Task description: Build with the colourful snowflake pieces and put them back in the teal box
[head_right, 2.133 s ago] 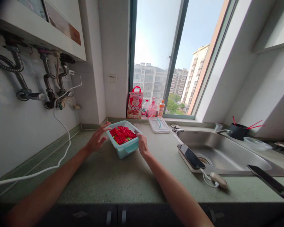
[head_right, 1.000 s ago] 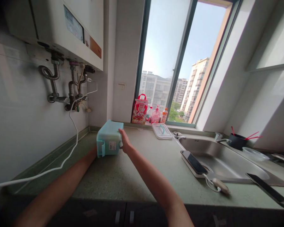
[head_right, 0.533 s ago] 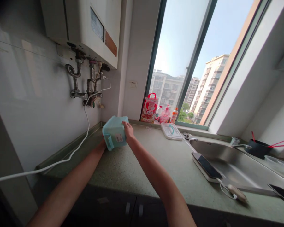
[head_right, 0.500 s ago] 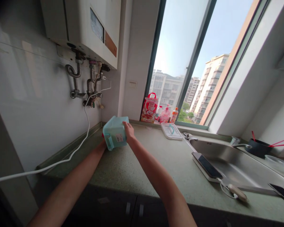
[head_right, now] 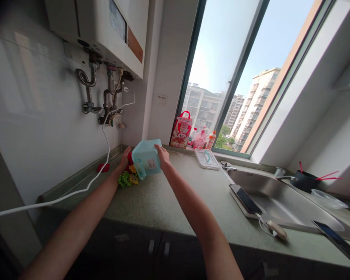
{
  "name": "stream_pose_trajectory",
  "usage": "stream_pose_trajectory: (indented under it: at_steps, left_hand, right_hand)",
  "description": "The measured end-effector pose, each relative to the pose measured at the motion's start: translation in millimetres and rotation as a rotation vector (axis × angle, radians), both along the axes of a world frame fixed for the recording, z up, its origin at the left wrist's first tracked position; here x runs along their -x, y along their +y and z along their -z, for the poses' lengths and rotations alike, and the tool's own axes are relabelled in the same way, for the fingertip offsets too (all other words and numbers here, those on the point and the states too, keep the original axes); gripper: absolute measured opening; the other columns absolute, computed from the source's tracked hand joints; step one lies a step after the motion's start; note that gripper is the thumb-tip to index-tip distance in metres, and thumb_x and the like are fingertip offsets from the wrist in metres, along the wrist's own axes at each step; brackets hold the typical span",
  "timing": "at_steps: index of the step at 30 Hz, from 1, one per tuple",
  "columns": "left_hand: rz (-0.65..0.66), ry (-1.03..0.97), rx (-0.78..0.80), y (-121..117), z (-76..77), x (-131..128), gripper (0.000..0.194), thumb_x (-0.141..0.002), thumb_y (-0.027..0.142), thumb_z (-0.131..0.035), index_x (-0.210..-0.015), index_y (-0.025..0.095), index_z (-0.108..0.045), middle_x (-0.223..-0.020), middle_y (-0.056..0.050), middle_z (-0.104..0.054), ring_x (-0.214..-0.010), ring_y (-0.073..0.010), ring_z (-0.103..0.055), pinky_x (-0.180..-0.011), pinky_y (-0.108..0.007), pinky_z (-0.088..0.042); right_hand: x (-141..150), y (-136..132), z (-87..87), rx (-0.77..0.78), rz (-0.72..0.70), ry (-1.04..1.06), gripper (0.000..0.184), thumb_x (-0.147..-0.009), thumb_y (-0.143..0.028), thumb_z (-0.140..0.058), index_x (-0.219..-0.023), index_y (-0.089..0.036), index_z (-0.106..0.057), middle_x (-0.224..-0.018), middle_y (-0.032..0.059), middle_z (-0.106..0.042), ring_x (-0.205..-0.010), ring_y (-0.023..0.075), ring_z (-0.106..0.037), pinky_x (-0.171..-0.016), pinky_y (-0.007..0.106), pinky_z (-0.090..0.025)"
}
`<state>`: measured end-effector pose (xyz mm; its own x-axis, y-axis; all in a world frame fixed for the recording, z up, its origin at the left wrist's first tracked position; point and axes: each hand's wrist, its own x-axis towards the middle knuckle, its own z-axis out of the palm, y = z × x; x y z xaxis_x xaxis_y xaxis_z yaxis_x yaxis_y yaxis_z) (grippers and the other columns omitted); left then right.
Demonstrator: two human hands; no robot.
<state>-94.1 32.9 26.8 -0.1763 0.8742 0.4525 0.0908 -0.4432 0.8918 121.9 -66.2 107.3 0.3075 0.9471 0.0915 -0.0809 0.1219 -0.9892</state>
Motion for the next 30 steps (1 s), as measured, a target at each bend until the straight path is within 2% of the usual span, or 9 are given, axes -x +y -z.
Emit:
stream_pose_trajectory:
  at_steps: [5,10,14,17,21,24,27,28,30]
  left_hand:
    - [-0.108,-0.043,0.112,6,4.3,5,0.044,-0.096,0.031,-0.052,-0.134,0.01,-0.06,-0.147,-0.017,-0.06,-0.139,-0.029,-0.053,-0.12,-0.042,-0.035]
    - [-0.143,-0.003,0.148,5,1.6,7,0.041,-0.093,0.03,-0.055,-0.13,0.014,-0.066,-0.144,-0.013,-0.064,-0.138,-0.026,-0.055,-0.121,-0.038,-0.036]
    - [-0.216,0.037,0.193,4,-2.9,13,0.037,-0.093,0.032,-0.056,-0.124,0.013,-0.067,-0.137,-0.014,-0.068,-0.131,-0.0262,-0.061,-0.116,-0.04,-0.042]
    - [-0.284,0.072,0.224,-1,-5.2,20,0.036,-0.09,0.03,-0.062,-0.121,0.013,-0.067,-0.13,-0.015,-0.071,-0.122,-0.0271,-0.066,-0.109,-0.04,-0.048]
    - [-0.36,0.151,0.232,-14,-11.6,32,0.033,-0.089,0.023,-0.063,-0.118,0.008,-0.066,-0.121,-0.018,-0.072,-0.113,-0.0307,-0.068,-0.101,-0.043,-0.052]
    - [-0.384,0.258,0.138,-28,-26.6,34,0.038,-0.086,0.021,-0.068,-0.121,0.006,-0.065,-0.124,-0.019,-0.07,-0.124,-0.0354,-0.06,-0.111,-0.052,-0.042]
    - [-0.326,0.4,-0.075,-51,-50.3,13,0.042,-0.085,0.025,-0.074,-0.125,0.017,-0.067,-0.137,-0.011,-0.066,-0.141,-0.0311,-0.047,-0.126,-0.047,-0.025]
    - [-0.267,0.465,-0.169,-63,-58.2,-1,0.038,-0.086,0.027,-0.074,-0.123,0.021,-0.069,-0.137,-0.007,-0.066,-0.142,-0.0278,-0.047,-0.127,-0.043,-0.025]
    - [-0.042,0.733,-0.471,-93,-70.4,-36,0.03,-0.094,0.036,-0.066,-0.12,0.023,-0.071,-0.136,-0.008,-0.068,-0.139,-0.0283,-0.051,-0.125,-0.047,-0.03]
  right_hand:
    - [-26,4,-3.6,0.003,0.008,-0.049,0.053,-0.073,-0.06,-0.078,-0.107,-0.019,-0.077,-0.088,0.0032,-0.074,-0.076,0.0213,-0.065,-0.068,0.031,-0.054]
    - [-62,0,-9.3,0.016,0.04,-0.057,0.051,-0.07,-0.059,-0.08,-0.101,-0.018,-0.078,-0.087,0.0031,-0.074,-0.076,0.0208,-0.065,-0.067,0.03,-0.053]
    - [-99,-9,-10.4,0.044,0.069,-0.033,0.052,-0.07,-0.058,-0.08,-0.104,-0.018,-0.076,-0.085,0.0031,-0.074,-0.075,0.0209,-0.065,-0.065,0.03,-0.053]
    - [-135,-21,-4.8,0.058,0.082,0.023,0.052,-0.07,-0.059,-0.079,-0.102,-0.017,-0.074,-0.079,0.0029,-0.073,-0.072,0.0208,-0.065,-0.062,0.029,-0.052]
    - [-191,-44,11.7,0.042,0.055,0.154,0.051,-0.073,-0.059,-0.075,-0.103,-0.019,-0.07,-0.077,0.0027,-0.073,-0.071,0.0225,-0.066,-0.064,0.031,-0.054]
    - [-225,-61,28.2,-0.004,0.034,0.266,0.046,-0.076,-0.059,-0.071,-0.103,-0.021,-0.068,-0.078,0.0033,-0.073,-0.072,0.0246,-0.068,-0.068,0.035,-0.056]
    - [-242,-71,44.9,-0.047,0.086,0.325,0.048,-0.078,-0.062,-0.064,-0.103,-0.022,-0.066,-0.08,0.0038,-0.074,-0.073,0.0264,-0.068,-0.072,0.039,-0.058]
    - [-244,-73,49.8,-0.052,0.131,0.303,0.051,-0.079,-0.065,-0.059,-0.105,-0.022,-0.066,-0.082,0.0047,-0.074,-0.075,0.0271,-0.068,-0.074,0.04,-0.058]
    - [-245,-75,57.2,-0.051,0.246,0.197,0.058,-0.082,-0.067,-0.05,-0.112,-0.019,-0.065,-0.091,0.008,-0.075,-0.084,0.0298,-0.069,-0.08,0.043,-0.058]
